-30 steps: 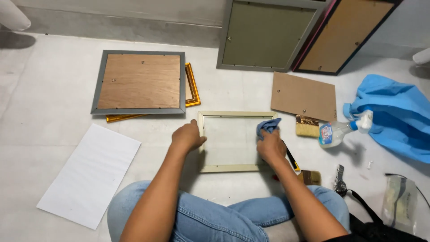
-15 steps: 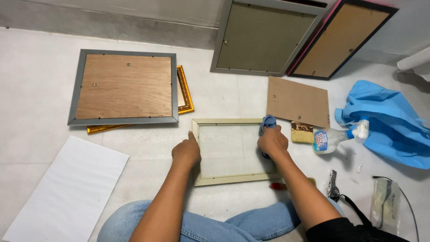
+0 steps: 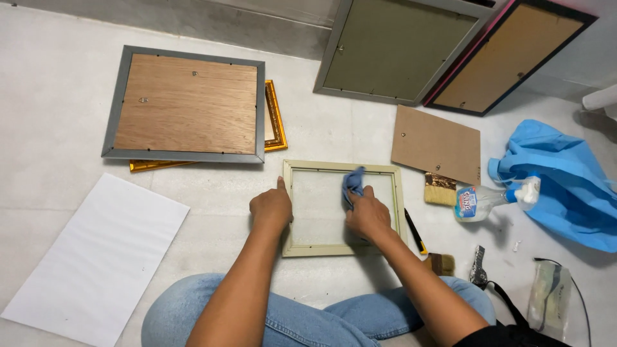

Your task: Cleaning a picture frame with a brush and cloth before attaching the backing board.

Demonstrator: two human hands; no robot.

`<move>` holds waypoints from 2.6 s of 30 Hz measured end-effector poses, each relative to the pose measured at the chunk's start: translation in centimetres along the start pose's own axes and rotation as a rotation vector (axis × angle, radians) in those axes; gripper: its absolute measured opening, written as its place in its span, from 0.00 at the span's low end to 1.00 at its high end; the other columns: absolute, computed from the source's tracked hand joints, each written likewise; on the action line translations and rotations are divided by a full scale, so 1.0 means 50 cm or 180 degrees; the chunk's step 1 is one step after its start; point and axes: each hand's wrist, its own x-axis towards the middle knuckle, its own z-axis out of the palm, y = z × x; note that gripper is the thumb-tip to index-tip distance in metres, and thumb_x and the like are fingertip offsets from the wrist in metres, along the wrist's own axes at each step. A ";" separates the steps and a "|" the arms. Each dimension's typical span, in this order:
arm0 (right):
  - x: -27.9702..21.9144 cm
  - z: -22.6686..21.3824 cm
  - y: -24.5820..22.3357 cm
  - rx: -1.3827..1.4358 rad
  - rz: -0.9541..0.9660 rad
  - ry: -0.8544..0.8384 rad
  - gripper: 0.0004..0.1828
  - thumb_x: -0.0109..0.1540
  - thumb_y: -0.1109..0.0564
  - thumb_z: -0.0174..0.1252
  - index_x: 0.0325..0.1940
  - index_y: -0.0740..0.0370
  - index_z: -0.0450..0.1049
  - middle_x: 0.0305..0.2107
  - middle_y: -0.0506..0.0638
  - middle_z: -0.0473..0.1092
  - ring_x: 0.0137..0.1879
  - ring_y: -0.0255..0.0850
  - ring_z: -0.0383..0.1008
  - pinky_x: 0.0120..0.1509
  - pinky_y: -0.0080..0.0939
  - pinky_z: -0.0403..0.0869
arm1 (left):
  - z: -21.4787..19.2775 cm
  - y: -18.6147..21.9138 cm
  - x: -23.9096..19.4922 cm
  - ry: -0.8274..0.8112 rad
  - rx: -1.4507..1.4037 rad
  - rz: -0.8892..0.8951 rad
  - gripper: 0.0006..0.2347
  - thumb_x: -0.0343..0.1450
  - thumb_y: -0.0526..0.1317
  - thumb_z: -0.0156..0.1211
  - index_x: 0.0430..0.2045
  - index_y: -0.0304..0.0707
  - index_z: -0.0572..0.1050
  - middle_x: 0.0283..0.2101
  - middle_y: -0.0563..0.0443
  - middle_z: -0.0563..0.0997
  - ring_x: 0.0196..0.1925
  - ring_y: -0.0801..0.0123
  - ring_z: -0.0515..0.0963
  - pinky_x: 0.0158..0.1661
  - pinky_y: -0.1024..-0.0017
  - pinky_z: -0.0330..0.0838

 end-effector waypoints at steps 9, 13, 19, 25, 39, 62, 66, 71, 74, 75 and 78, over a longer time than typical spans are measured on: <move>-0.027 0.008 -0.063 -0.0154 -0.0537 -0.0032 0.27 0.61 0.52 0.53 0.66 0.45 0.74 0.57 0.63 0.63 0.57 0.67 0.76 0.61 0.62 0.75 | -0.003 -0.002 0.000 -0.0059 0.0153 -0.0043 0.40 0.65 0.37 0.71 0.72 0.31 0.55 0.46 0.28 0.83 0.51 0.39 0.82 0.42 0.38 0.76; -0.035 -0.022 -0.092 -0.0269 -0.0902 -0.0038 0.29 0.60 0.54 0.52 0.67 0.46 0.74 0.54 0.62 0.64 0.53 0.67 0.77 0.58 0.62 0.77 | -0.011 0.005 -0.018 -0.0017 0.0090 -0.0097 0.38 0.66 0.37 0.68 0.72 0.32 0.55 0.47 0.30 0.83 0.52 0.41 0.83 0.43 0.40 0.76; -0.032 -0.068 -0.180 -0.0347 -0.1387 -0.0003 0.31 0.61 0.57 0.54 0.70 0.46 0.71 0.56 0.64 0.64 0.54 0.67 0.77 0.58 0.62 0.76 | -0.010 0.008 -0.020 -0.0038 0.0075 -0.0104 0.39 0.67 0.40 0.70 0.72 0.30 0.53 0.48 0.29 0.82 0.53 0.38 0.82 0.44 0.39 0.75; 0.050 -0.005 -0.177 -0.0667 -0.1558 0.0012 0.32 0.60 0.54 0.56 0.70 0.35 0.70 0.55 0.59 0.63 0.50 0.64 0.78 0.54 0.59 0.77 | -0.014 0.012 -0.029 -0.0034 0.0104 -0.0132 0.38 0.68 0.40 0.68 0.73 0.31 0.53 0.50 0.30 0.82 0.55 0.40 0.81 0.46 0.39 0.75; 0.063 -0.016 -0.177 -0.0830 -0.1784 0.0116 0.27 0.60 0.53 0.55 0.64 0.33 0.75 0.54 0.58 0.64 0.48 0.62 0.79 0.52 0.57 0.79 | -0.012 0.016 -0.023 -0.0008 0.0049 -0.0144 0.39 0.67 0.39 0.69 0.72 0.31 0.54 0.49 0.30 0.82 0.54 0.39 0.81 0.46 0.39 0.75; -0.069 0.027 -0.127 -0.1064 -0.1864 -0.0474 0.22 0.58 0.51 0.58 0.56 0.33 0.80 0.51 0.54 0.66 0.47 0.58 0.80 0.49 0.56 0.80 | 0.014 -0.017 0.016 -0.0022 -0.0073 -0.0112 0.31 0.71 0.35 0.56 0.72 0.37 0.55 0.50 0.30 0.82 0.55 0.38 0.81 0.45 0.34 0.73; -0.041 -0.014 -0.129 -0.0939 -0.1713 -0.0129 0.24 0.60 0.54 0.57 0.61 0.42 0.78 0.54 0.59 0.65 0.52 0.64 0.78 0.54 0.62 0.79 | 0.015 -0.017 0.021 0.0002 -0.0062 -0.0104 0.32 0.70 0.34 0.56 0.73 0.37 0.55 0.51 0.31 0.82 0.55 0.38 0.80 0.45 0.35 0.74; -0.090 -0.019 -0.150 -0.1149 -0.1944 -0.0207 0.27 0.60 0.56 0.53 0.63 0.38 0.76 0.52 0.55 0.64 0.50 0.59 0.79 0.53 0.59 0.79 | 0.015 -0.017 0.030 0.0035 -0.0077 -0.0091 0.33 0.69 0.33 0.57 0.72 0.37 0.55 0.50 0.30 0.82 0.55 0.38 0.80 0.44 0.36 0.75; -0.048 0.003 -0.133 -0.0902 -0.1619 0.0012 0.26 0.61 0.55 0.53 0.63 0.39 0.76 0.51 0.58 0.64 0.49 0.63 0.78 0.51 0.61 0.79 | 0.013 -0.019 0.019 -0.0035 -0.0086 -0.0175 0.32 0.70 0.34 0.55 0.73 0.37 0.53 0.51 0.30 0.81 0.56 0.38 0.80 0.45 0.35 0.75; -0.062 0.004 -0.145 -0.0996 -0.1683 0.0048 0.27 0.62 0.55 0.52 0.64 0.39 0.75 0.51 0.57 0.64 0.49 0.62 0.78 0.51 0.60 0.79 | 0.009 -0.019 0.016 -0.0035 -0.0097 -0.0147 0.33 0.69 0.34 0.56 0.73 0.37 0.54 0.51 0.30 0.81 0.56 0.38 0.80 0.45 0.36 0.75; -0.105 0.015 -0.154 -0.1065 -0.1794 -0.0049 0.27 0.61 0.55 0.51 0.65 0.38 0.74 0.51 0.57 0.64 0.49 0.62 0.78 0.50 0.60 0.79 | 0.013 -0.020 0.017 -0.0087 -0.0093 -0.0094 0.34 0.69 0.34 0.58 0.73 0.35 0.53 0.51 0.30 0.81 0.56 0.38 0.80 0.45 0.36 0.74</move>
